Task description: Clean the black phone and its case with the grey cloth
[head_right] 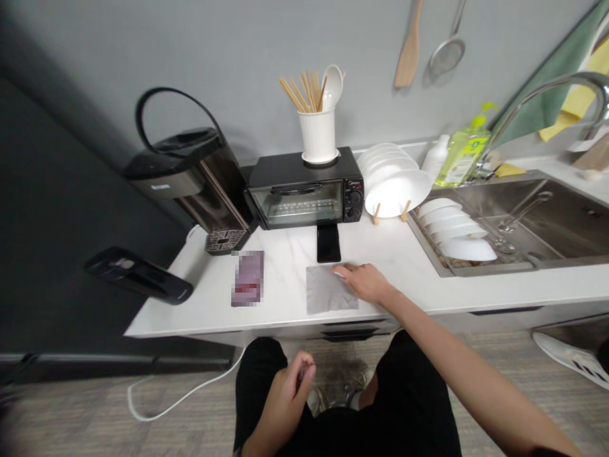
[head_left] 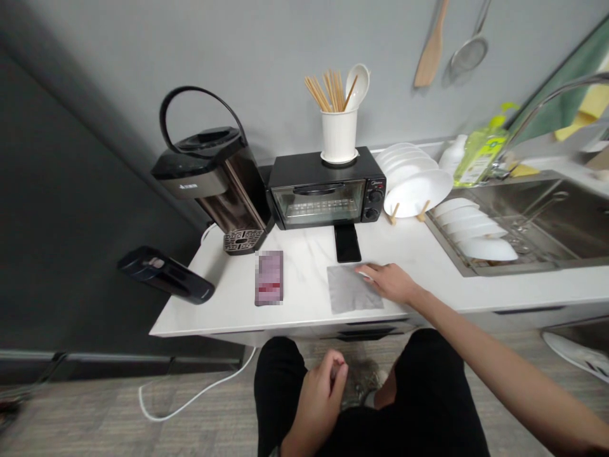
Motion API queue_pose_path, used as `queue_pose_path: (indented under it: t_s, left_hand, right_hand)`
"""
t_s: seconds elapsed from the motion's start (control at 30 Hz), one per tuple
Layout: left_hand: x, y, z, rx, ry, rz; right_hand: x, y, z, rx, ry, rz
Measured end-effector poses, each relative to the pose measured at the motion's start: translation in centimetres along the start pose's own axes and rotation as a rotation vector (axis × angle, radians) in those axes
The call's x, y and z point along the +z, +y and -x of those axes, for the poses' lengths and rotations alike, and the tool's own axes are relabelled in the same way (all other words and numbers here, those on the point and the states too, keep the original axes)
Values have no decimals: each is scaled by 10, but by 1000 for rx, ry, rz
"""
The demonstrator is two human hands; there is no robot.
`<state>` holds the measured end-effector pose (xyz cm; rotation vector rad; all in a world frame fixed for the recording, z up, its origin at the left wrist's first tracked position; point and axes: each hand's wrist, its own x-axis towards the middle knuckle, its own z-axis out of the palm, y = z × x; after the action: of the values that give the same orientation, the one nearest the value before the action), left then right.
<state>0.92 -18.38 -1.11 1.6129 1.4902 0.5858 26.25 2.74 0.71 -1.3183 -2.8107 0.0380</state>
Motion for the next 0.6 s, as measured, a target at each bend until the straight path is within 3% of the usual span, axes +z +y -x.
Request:
queue_pose_path:
  t_s: [0.33,0.47,0.6]
  left_hand:
    - [0,3,-1,-27,-10,-3]
    - [-1,4,2,-20,2,5]
    - [-2,1,7,-18,41,55]
  right_hand:
    - [1,0,0,-10,27,117]
    - [-6,-3,-3,-53,-29,107]
    - [-14,-9,13,-45,2,79]
